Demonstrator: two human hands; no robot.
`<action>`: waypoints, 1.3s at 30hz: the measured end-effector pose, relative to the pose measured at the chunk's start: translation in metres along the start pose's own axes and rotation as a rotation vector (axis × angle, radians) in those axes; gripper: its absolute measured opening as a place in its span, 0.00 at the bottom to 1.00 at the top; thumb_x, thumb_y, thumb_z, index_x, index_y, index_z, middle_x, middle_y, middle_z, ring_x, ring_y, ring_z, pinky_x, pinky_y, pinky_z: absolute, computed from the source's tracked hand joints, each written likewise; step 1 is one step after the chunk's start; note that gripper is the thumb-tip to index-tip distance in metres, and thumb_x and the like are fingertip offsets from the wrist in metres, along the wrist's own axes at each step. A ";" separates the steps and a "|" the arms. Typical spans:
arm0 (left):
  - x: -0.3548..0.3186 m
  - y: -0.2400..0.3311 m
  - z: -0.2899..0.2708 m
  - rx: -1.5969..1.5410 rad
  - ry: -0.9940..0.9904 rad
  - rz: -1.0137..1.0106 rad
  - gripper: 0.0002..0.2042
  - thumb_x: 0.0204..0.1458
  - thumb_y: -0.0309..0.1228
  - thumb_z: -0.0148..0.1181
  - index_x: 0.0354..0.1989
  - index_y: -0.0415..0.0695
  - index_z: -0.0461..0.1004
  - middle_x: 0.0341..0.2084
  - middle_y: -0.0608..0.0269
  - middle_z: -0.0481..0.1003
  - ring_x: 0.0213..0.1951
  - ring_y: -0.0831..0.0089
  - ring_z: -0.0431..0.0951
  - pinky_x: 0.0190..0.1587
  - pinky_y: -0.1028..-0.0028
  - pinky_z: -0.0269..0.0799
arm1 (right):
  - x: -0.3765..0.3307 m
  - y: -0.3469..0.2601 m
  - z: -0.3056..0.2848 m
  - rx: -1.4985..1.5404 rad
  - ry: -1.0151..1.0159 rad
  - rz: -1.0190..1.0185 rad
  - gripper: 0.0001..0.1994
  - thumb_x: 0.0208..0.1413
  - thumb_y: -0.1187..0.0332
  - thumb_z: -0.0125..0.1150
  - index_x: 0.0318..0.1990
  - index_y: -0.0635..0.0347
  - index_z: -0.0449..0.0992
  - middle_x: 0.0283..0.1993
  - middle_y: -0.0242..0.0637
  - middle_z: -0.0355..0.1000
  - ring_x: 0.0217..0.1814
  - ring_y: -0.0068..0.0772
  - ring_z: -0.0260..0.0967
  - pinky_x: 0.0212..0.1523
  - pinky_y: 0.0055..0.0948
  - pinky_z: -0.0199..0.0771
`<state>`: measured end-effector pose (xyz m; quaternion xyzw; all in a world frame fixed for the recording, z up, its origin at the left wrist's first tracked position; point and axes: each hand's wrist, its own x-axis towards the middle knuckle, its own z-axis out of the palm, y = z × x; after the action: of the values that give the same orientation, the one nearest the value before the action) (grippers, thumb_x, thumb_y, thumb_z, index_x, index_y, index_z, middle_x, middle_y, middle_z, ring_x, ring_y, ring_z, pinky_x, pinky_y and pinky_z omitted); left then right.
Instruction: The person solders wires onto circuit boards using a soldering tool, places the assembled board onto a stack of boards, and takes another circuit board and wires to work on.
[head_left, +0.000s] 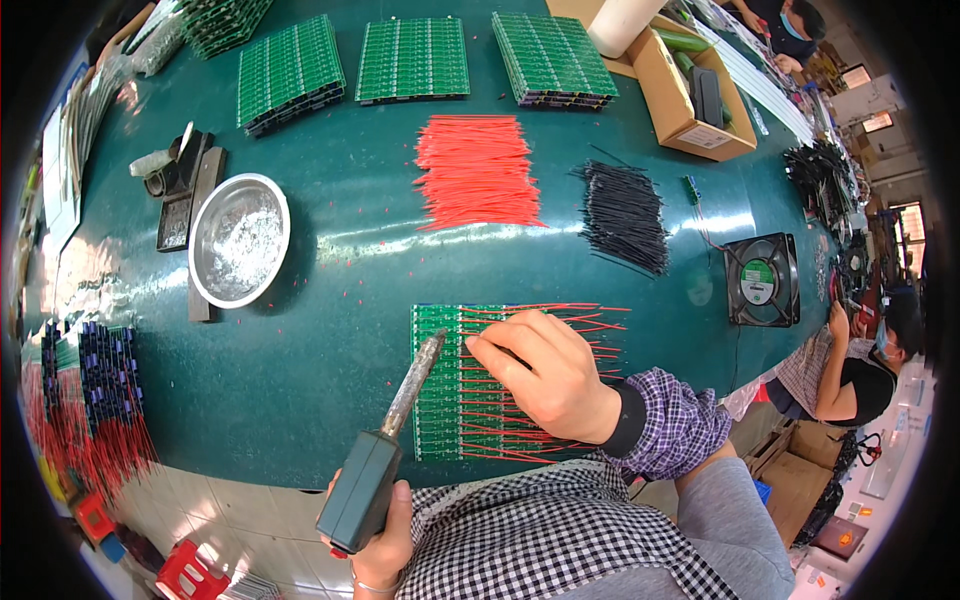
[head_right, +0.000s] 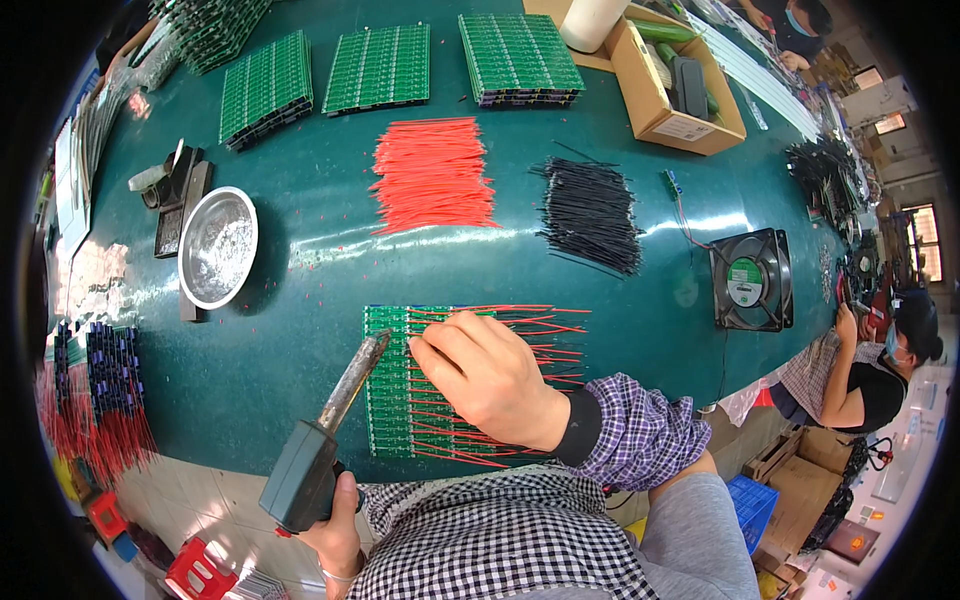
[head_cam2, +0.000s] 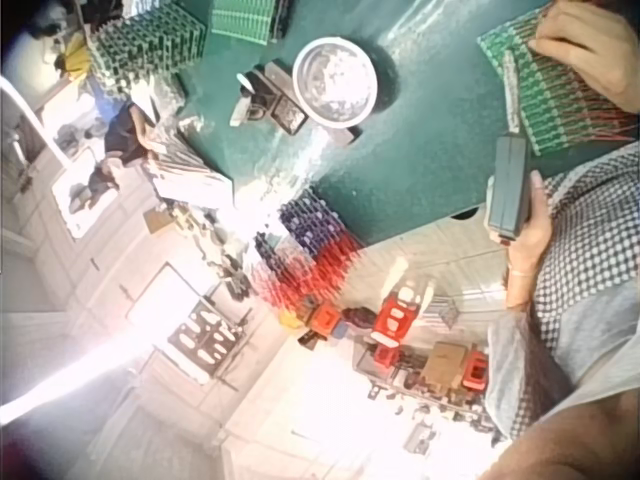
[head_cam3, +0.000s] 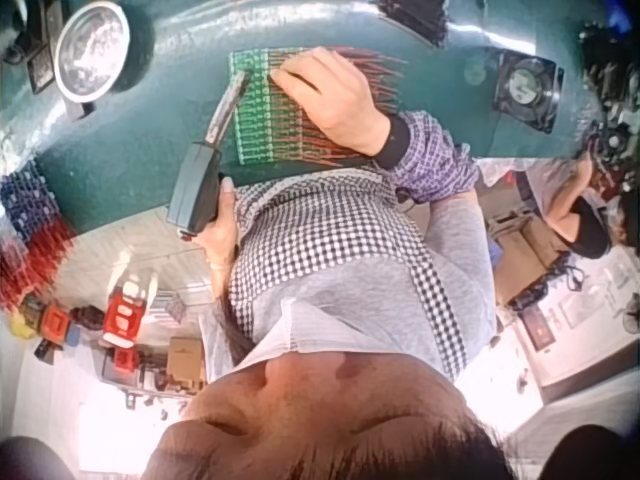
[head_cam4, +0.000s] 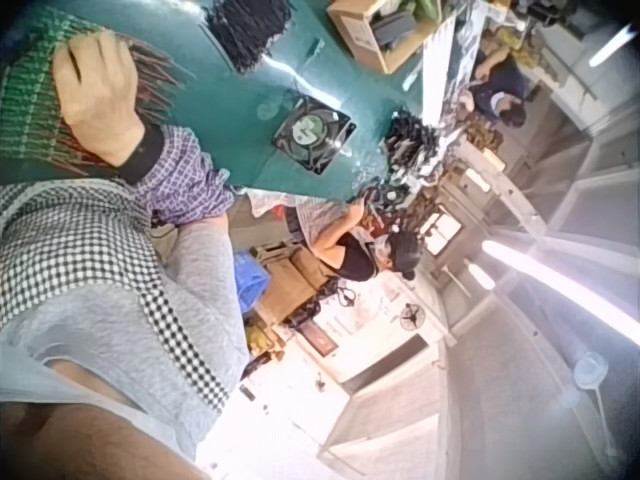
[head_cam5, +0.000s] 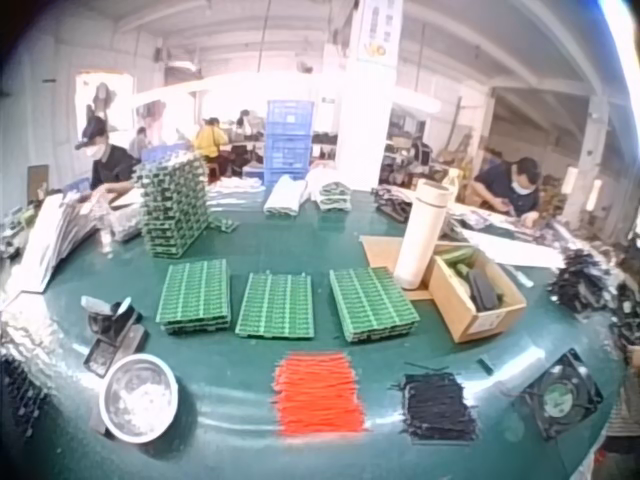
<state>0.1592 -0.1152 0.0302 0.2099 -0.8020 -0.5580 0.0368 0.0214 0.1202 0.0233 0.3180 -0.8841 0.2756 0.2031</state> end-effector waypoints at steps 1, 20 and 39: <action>0.001 0.001 0.001 -0.008 0.006 0.020 0.14 0.44 0.22 0.72 0.41 0.34 0.79 0.37 0.53 0.79 0.35 0.63 0.79 0.38 0.67 0.75 | -0.001 0.000 0.000 0.007 -0.003 0.000 0.16 0.42 0.76 0.65 0.42 0.69 0.81 0.39 0.40 0.75 0.36 0.38 0.74 0.34 0.33 0.77; 0.009 0.006 0.006 0.034 -0.053 0.187 0.11 0.43 0.19 0.70 0.37 0.34 0.80 0.31 0.54 0.79 0.29 0.62 0.78 0.32 0.67 0.74 | -0.001 0.000 0.000 -0.006 -0.078 0.025 0.16 0.42 0.76 0.64 0.42 0.69 0.81 0.39 0.40 0.74 0.38 0.38 0.74 0.35 0.32 0.77; 0.004 0.004 0.004 0.011 -0.016 0.133 0.11 0.42 0.20 0.70 0.36 0.34 0.79 0.29 0.54 0.77 0.28 0.64 0.76 0.31 0.68 0.72 | -0.001 -0.002 0.001 -0.023 -0.081 0.033 0.15 0.42 0.76 0.65 0.41 0.70 0.81 0.39 0.41 0.74 0.39 0.38 0.74 0.36 0.32 0.78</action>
<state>0.1535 -0.1117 0.0318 0.1519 -0.8174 -0.5518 0.0662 0.0231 0.1186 0.0223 0.3119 -0.8998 0.2555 0.1664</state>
